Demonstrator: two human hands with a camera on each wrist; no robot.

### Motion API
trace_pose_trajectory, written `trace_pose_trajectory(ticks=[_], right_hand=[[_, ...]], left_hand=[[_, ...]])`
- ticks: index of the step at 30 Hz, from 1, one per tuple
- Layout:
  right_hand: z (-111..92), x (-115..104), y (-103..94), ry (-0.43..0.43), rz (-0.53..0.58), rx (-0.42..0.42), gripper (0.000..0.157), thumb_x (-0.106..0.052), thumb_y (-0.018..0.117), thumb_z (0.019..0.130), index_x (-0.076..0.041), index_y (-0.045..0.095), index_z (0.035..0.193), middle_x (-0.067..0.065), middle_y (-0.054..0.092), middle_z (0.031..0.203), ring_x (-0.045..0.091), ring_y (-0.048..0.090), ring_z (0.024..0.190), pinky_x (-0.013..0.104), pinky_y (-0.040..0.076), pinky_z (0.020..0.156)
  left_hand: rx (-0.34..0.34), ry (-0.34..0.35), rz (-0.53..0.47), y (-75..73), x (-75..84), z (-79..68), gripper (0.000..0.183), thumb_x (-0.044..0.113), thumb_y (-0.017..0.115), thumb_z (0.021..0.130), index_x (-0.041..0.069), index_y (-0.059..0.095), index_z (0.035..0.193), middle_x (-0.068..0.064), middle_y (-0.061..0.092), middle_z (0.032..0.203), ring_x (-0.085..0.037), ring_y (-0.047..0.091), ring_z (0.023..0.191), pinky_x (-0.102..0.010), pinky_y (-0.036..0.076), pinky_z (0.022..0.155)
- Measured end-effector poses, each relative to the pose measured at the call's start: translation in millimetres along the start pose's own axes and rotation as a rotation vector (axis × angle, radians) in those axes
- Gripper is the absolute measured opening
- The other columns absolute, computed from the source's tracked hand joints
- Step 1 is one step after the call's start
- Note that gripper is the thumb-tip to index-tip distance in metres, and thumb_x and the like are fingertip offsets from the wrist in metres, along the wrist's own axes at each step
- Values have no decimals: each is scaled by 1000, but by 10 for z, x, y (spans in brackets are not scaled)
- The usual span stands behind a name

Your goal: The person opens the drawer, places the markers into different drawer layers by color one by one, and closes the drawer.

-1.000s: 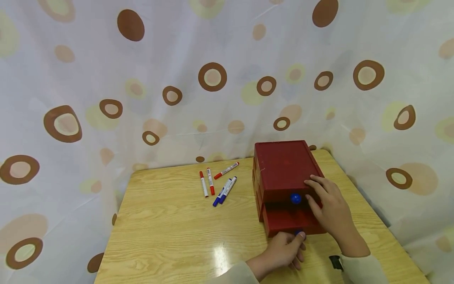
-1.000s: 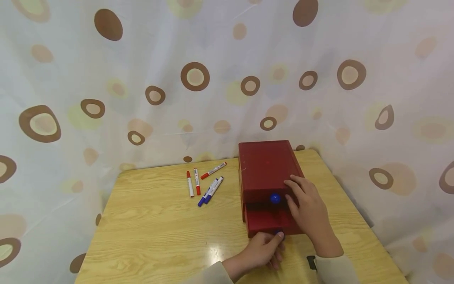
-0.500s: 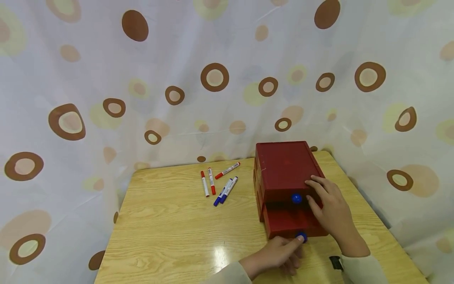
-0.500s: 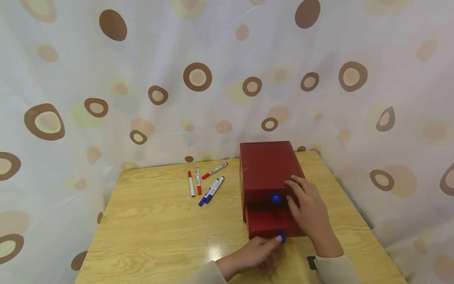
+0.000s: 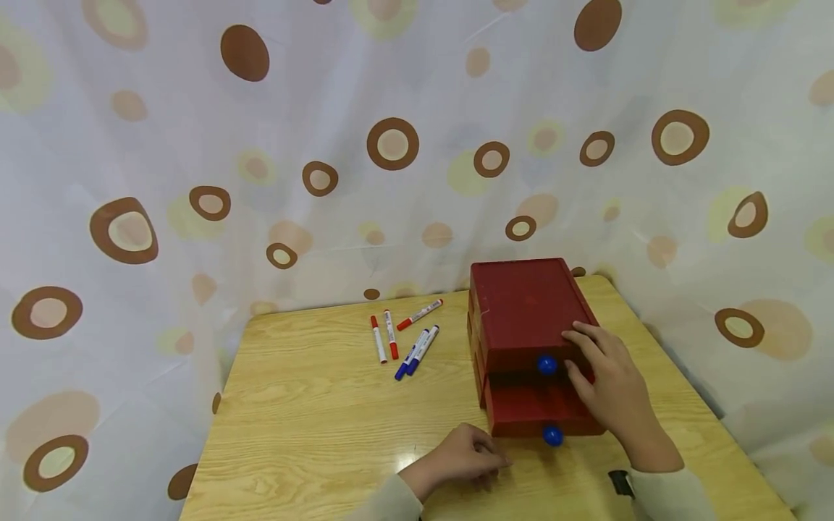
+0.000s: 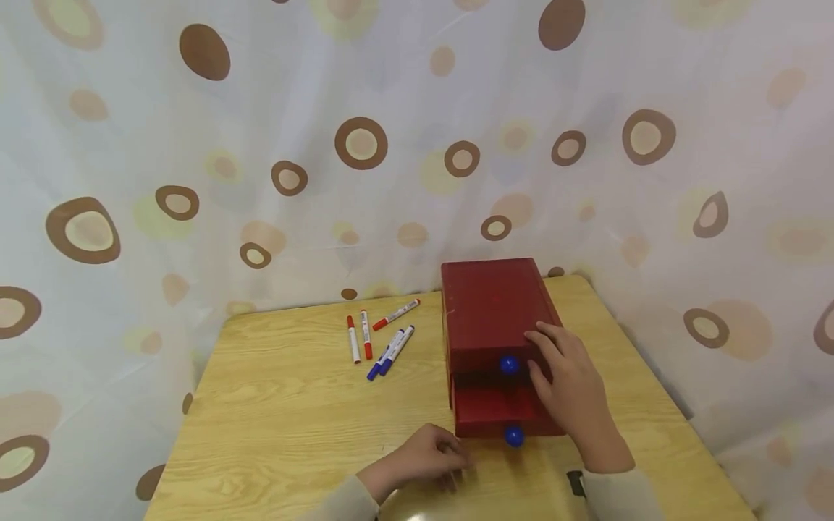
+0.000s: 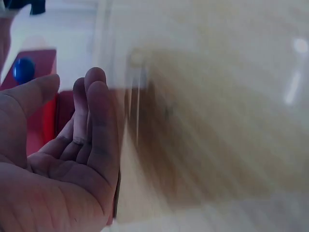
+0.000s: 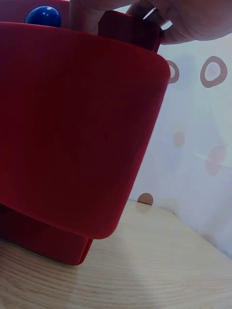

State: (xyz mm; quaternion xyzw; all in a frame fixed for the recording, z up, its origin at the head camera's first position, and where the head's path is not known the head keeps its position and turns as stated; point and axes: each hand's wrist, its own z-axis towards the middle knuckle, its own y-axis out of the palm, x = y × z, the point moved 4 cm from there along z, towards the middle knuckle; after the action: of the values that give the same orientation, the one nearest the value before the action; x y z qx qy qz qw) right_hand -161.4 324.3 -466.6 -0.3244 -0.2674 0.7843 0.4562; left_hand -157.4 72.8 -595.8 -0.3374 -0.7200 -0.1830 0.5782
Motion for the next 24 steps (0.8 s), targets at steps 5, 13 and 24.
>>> trace_pose_trajectory(ticks=[5, 13, 24], right_hand=[[17, 12, -6, -1, -3, 1, 56, 1, 86, 82, -6, 68, 134, 17, 61, 144, 40, 56, 131, 53, 49, 105], [-13, 39, 9, 3, 1, 2, 57, 0, 86, 82, -8, 68, 135, 16, 61, 145, 40, 55, 132, 47, 48, 111], [-7, 45, 6, 4, 7, -22, 56, -4, 86, 83, -8, 67, 135, 16, 60, 146, 39, 54, 134, 46, 48, 112]], left_hand=[[158, 35, 18, -346, 57, 65, 18, 19, 73, 98, 2, 78, 97, -22, 78, 85, -40, 77, 74, -37, 63, 58], [493, 147, 135, -941, 131, 214, 26, 22, 74, 99, -2, 71, 109, -14, 71, 90, -22, 71, 74, -31, 60, 65], [704, 225, 422, -1383, 208, 403, 25, 10, 73, 98, -7, 68, 116, -27, 62, 107, -25, 56, 88, -34, 50, 77]])
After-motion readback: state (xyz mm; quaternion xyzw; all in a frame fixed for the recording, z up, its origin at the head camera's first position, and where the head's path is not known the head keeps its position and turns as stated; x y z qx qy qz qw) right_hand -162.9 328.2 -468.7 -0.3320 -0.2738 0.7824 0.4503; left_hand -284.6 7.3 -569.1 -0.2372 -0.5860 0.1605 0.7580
